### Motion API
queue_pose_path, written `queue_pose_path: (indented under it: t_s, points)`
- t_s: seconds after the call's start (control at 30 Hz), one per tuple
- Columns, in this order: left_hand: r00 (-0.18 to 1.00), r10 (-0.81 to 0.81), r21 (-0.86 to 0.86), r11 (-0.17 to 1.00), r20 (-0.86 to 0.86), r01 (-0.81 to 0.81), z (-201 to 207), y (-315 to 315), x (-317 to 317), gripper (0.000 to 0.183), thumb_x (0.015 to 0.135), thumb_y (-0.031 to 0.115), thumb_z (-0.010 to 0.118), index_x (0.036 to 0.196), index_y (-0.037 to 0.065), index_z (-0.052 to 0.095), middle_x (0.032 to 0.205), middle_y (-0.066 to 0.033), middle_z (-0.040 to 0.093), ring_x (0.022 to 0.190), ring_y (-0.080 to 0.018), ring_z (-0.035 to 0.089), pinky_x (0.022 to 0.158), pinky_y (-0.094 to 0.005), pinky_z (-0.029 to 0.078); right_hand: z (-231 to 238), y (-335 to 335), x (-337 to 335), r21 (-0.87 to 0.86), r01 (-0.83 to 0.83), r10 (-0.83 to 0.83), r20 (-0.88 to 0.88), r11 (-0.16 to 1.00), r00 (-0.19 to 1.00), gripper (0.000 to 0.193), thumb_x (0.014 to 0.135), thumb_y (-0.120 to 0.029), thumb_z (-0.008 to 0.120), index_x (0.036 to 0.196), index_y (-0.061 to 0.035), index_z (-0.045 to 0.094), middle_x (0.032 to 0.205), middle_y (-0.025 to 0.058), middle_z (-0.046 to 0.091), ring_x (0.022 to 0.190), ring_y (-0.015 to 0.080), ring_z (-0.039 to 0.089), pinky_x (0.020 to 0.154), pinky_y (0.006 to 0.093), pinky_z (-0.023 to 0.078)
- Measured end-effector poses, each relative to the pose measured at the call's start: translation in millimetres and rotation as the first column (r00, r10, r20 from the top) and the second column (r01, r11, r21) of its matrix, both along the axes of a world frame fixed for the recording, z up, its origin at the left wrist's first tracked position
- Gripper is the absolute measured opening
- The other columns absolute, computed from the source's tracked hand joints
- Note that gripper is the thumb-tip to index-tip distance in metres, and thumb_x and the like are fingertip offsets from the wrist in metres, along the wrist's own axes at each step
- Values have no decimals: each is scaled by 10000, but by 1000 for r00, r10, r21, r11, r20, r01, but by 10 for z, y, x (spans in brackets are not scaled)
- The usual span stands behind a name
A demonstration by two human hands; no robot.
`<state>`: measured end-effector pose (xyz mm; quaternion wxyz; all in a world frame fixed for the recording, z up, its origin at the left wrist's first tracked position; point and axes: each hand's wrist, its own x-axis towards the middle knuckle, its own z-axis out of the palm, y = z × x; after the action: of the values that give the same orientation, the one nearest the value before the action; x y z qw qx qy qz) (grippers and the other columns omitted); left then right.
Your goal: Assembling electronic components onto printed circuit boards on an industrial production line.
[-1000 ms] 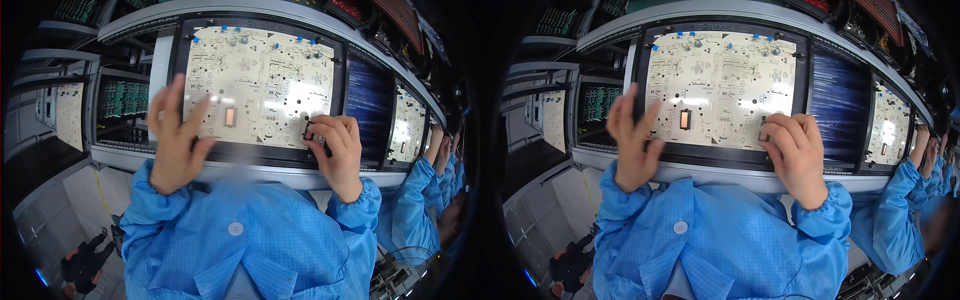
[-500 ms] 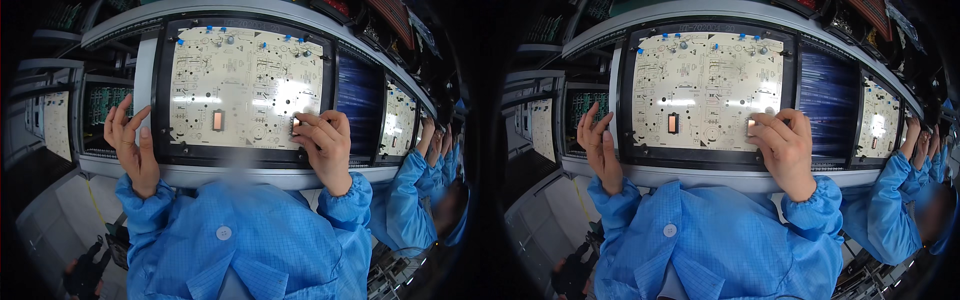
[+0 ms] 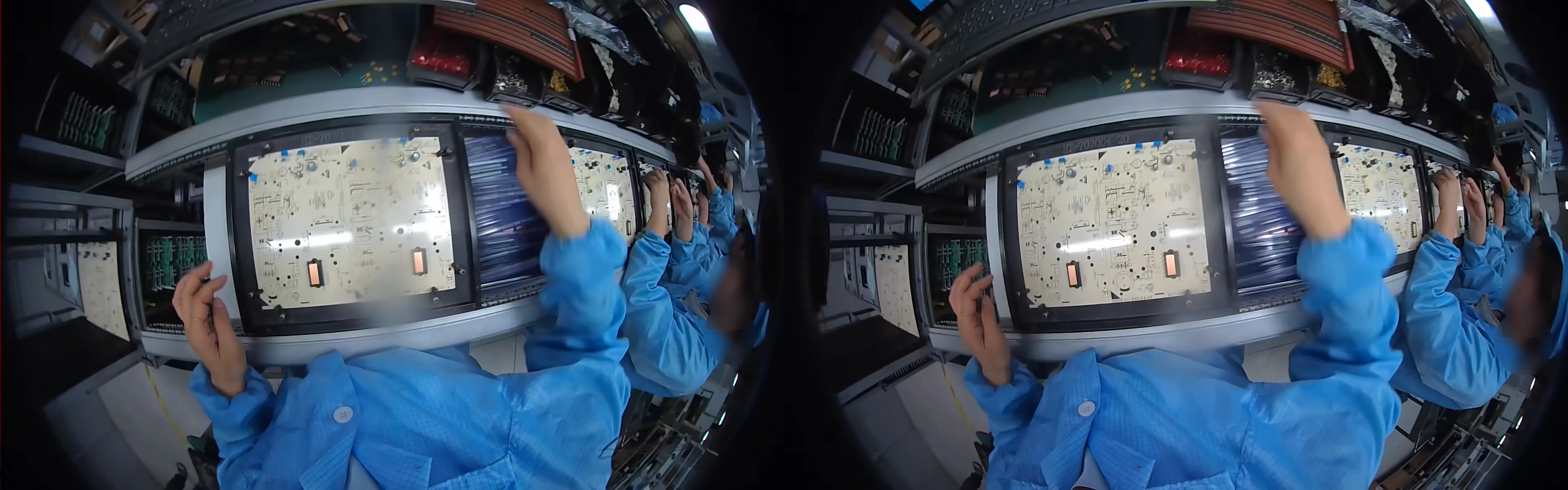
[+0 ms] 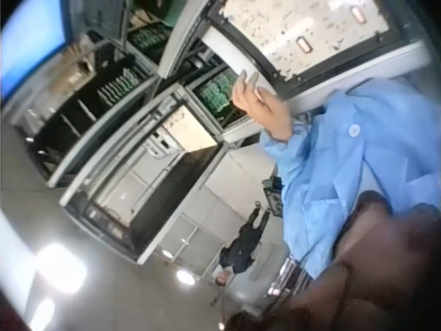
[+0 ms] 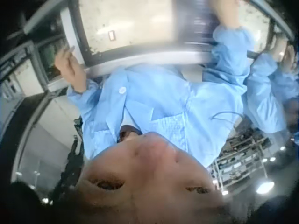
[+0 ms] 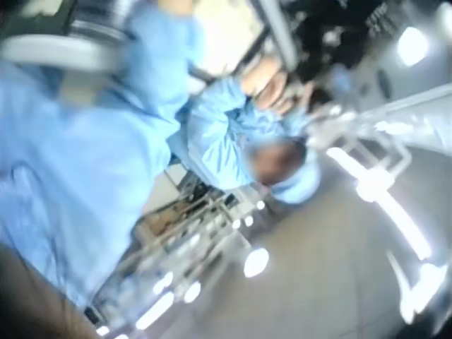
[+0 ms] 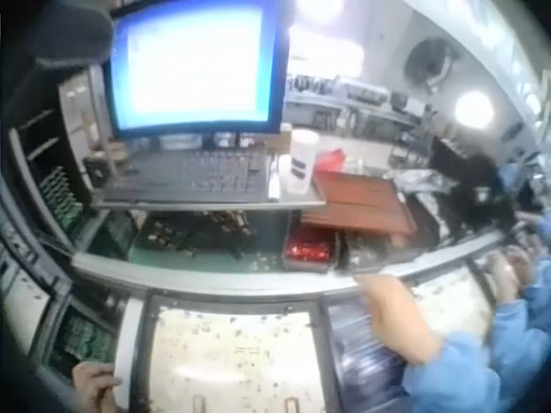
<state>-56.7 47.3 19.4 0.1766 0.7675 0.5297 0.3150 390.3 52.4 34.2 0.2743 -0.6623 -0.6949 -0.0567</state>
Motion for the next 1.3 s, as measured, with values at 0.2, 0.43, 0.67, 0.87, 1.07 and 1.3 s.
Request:
queue_pose_path:
  t_s: [0.2,0.43,0.67,0.87,1.07,1.3]
  points:
    - [747,-665,151,741,24,654,1261,-108,956,233,770,-65,530,966,57,562,984,-199,648,756,-280,620,675,-369,499,-336,753,874,-179,132,-120,76,975,990,457,766,98,502,1206,20,597,1139,248,629,1087,373,601,941,406,473]
    - [634,-598,248,793,490,556,1683,-277,1738,439,649,328,516,782,-61,669,695,-188,595,529,-285,540,462,-328,441,-295,1080,992,-213,164,-169,-1,963,986,205,799,-38,649,995,-19,707,955,208,680,921,381,653,823,398,508]
    - [642,-751,217,608,-152,763,1008,287,2832,181,751,9,555,931,30,561,876,-135,538,852,-288,574,714,-384,507,-482,1162,1021,-143,173,-189,-111,975,976,165,726,32,649,859,-26,727,827,220,674,847,379,662,782,428,525]
    - [865,-260,351,834,-429,425,395,1572,3693,232,826,84,577,1040,-6,563,982,-183,621,870,-321,663,702,-404,572,-458,1151,893,-157,177,-199,-135,972,971,129,709,43,622,796,-20,694,825,226,667,863,377,659,775,445,518]
    - [819,-108,188,949,-563,254,418,1902,3944,232,910,113,465,1121,19,488,806,-144,703,777,-314,708,613,-433,559,-454,1166,928,-224,235,-269,-138,946,953,124,737,53,623,828,8,692,810,219,676,849,367,664,774,442,513]
    - [848,-171,99,963,-501,253,419,2028,4008,341,932,130,439,1271,98,431,1041,-204,653,878,-359,690,669,-461,555,-487,1078,856,-16,241,-241,-111,970,964,166,741,77,599,869,-2,670,882,191,660,877,381,601,816,440,485]
